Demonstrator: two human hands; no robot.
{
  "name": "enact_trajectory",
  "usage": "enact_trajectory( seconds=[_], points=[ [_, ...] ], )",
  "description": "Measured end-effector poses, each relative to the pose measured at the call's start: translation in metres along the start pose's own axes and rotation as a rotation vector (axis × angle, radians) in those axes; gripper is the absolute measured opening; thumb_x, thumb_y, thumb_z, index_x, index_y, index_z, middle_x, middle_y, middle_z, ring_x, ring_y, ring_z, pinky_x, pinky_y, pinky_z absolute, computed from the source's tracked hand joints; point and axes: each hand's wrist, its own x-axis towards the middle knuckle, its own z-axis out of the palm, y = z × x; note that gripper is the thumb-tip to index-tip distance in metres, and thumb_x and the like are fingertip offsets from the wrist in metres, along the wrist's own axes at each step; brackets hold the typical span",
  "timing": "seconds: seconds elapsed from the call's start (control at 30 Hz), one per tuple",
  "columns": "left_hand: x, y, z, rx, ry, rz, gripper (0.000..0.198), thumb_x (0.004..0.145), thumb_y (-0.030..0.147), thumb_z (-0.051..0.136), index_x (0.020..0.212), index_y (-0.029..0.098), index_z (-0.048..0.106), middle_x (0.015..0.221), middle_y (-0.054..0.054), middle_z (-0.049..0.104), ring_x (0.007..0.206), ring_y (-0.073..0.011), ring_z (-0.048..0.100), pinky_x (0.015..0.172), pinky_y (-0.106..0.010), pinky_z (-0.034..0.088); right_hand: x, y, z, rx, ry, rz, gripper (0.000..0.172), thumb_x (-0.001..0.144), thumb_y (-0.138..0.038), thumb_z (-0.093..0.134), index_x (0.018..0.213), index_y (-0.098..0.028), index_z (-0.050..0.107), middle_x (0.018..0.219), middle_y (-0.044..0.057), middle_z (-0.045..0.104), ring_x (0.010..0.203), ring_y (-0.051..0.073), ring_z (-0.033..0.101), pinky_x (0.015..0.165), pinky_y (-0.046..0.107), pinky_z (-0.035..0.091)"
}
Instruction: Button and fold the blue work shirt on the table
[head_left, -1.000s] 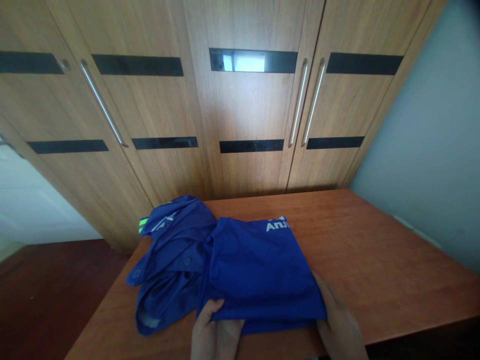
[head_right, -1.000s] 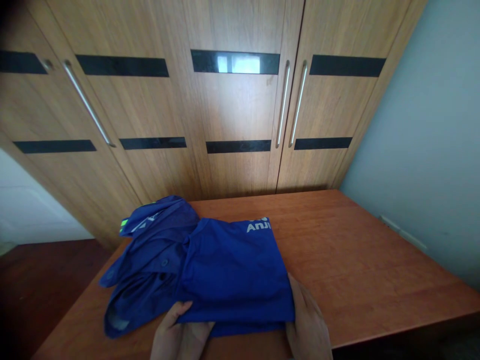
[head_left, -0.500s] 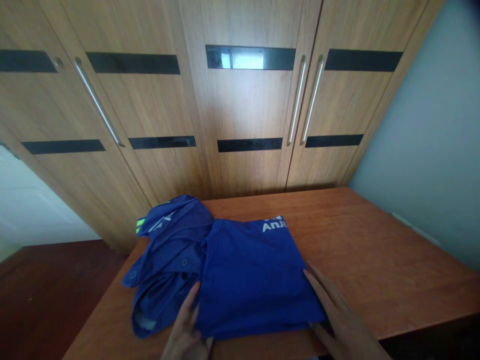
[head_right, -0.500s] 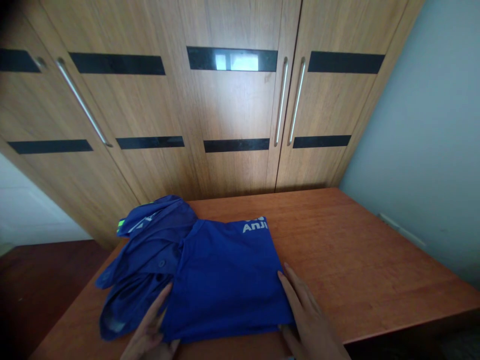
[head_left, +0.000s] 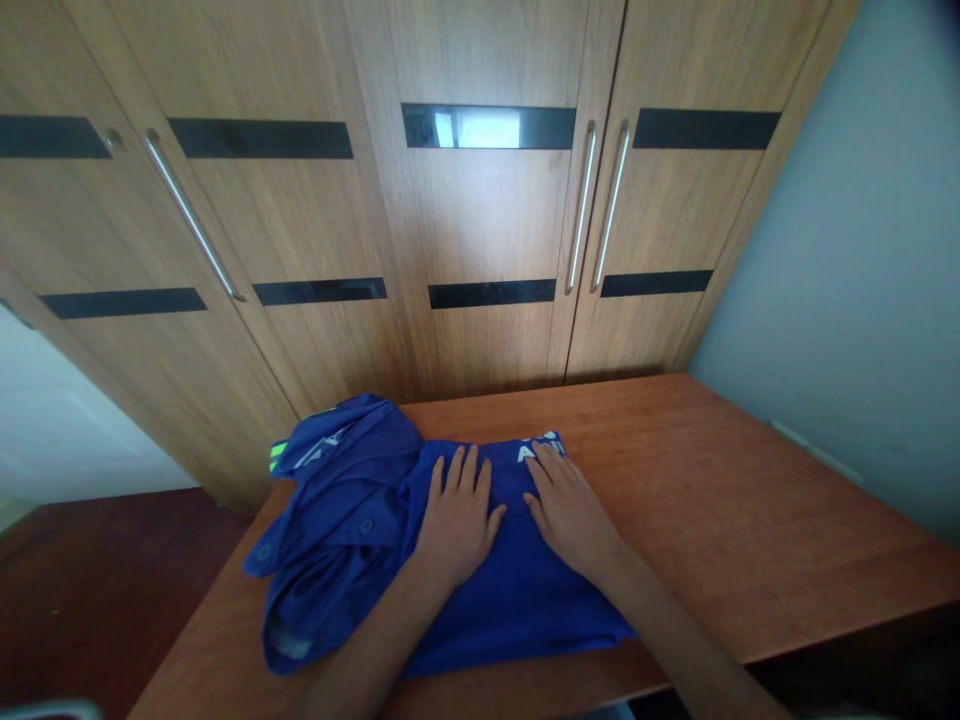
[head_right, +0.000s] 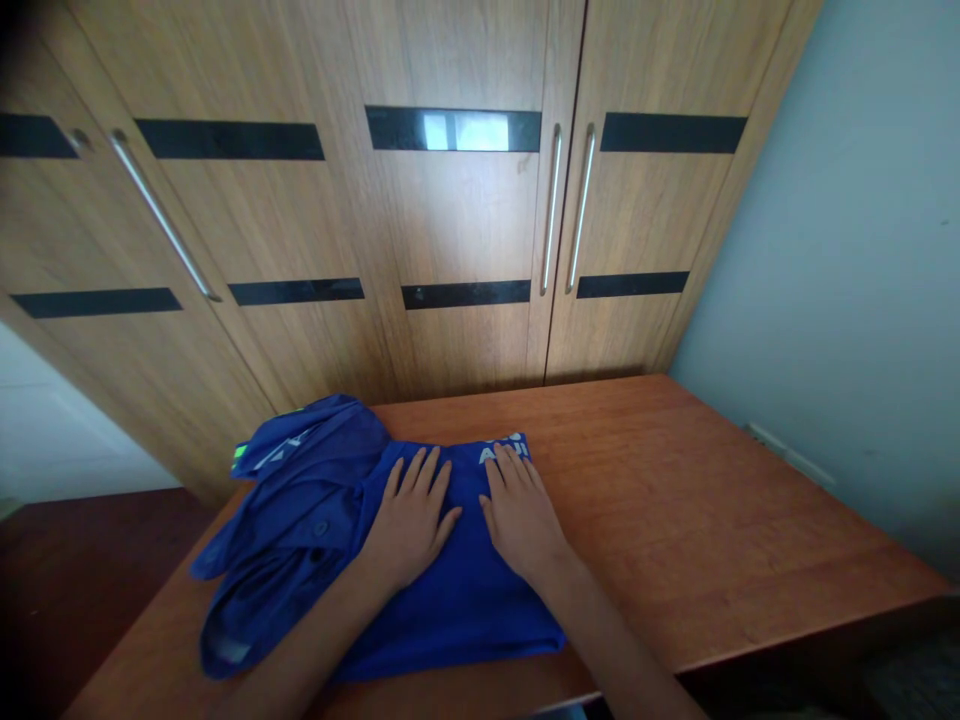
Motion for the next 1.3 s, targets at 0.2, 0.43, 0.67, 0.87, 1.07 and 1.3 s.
enact_trajectory(
  seconds=[0.2, 0.43, 0.67, 0.87, 1.07, 1.3],
  points=[
    [-0.028, -0.031, 0.021, 0.076, -0.006, 0.116, 0.064, 0.090, 0.052, 0.044, 0.146, 0.023, 0.032, 0.154, -0.012, 0.029, 0.140, -0.0333, 0.026, 0.111, -0.054, 0.024, -0.019, 0.010, 0.023, -0.171, -0.080, -0.043, 0.056, 0.095, -0.042, 0.039, 0.145, -0.017, 0.036, 0.153, 0.013, 0.028, 0.141, 0.030, 0.023, 0.112, 0.055, 0.018],
    [-0.028, -0.028, 0.021, 0.072, 0.001, 0.101, 0.064, 0.091, 0.050, 0.043, 0.147, 0.023, 0.029, 0.155, -0.011, 0.027, 0.141, -0.0324, 0.024, 0.112, -0.054, 0.023, -0.020, 0.016, 0.027, -0.199, -0.074, -0.064, 0.056, 0.095, -0.042, 0.038, 0.146, -0.018, 0.033, 0.154, 0.012, 0.026, 0.141, 0.029, 0.022, 0.113, 0.053, 0.017],
    [-0.018, 0.000, 0.018, 0.022, 0.001, 0.089, 0.063, 0.089, 0.049, 0.049, 0.143, 0.019, 0.037, 0.152, -0.016, 0.032, 0.140, -0.0345, 0.027, 0.112, -0.056, 0.022, -0.017, 0.062, 0.018, -0.159, -0.108, -0.147, 0.059, 0.094, -0.044, 0.041, 0.148, -0.021, 0.029, 0.156, 0.009, 0.023, 0.144, 0.028, 0.014, 0.113, 0.053, 0.017],
    [-0.008, 0.009, 0.013, -0.038, -0.006, 0.155, 0.061, 0.089, 0.047, 0.049, 0.143, 0.021, 0.037, 0.154, -0.014, 0.028, 0.142, -0.0348, 0.021, 0.113, -0.060, 0.018, -0.018, 0.113, 0.002, -0.158, -0.178, -0.178, 0.059, 0.096, -0.045, 0.038, 0.149, -0.025, 0.023, 0.156, 0.006, 0.023, 0.144, 0.025, 0.010, 0.113, 0.052, 0.018],
    [-0.017, -0.019, 0.016, -0.101, 0.023, 0.039, 0.065, 0.091, 0.046, 0.046, 0.147, 0.020, 0.027, 0.157, -0.014, 0.019, 0.143, -0.0330, 0.019, 0.112, -0.056, 0.025, -0.019, 0.119, -0.003, -0.220, -0.185, -0.135, 0.052, 0.095, -0.033, 0.039, 0.146, -0.024, 0.033, 0.155, 0.007, 0.027, 0.143, 0.027, 0.016, 0.112, 0.054, 0.021],
    [-0.022, -0.031, 0.022, -0.158, -0.009, 0.021, 0.073, 0.091, 0.049, 0.045, 0.150, 0.017, 0.015, 0.154, -0.018, 0.026, 0.141, -0.0299, 0.025, 0.112, -0.051, 0.028, -0.036, 0.055, 0.016, -0.234, -0.025, 0.126, 0.052, 0.090, -0.026, 0.042, 0.141, -0.017, 0.041, 0.154, 0.012, 0.028, 0.141, 0.031, 0.022, 0.110, 0.052, 0.025]
  ],
)
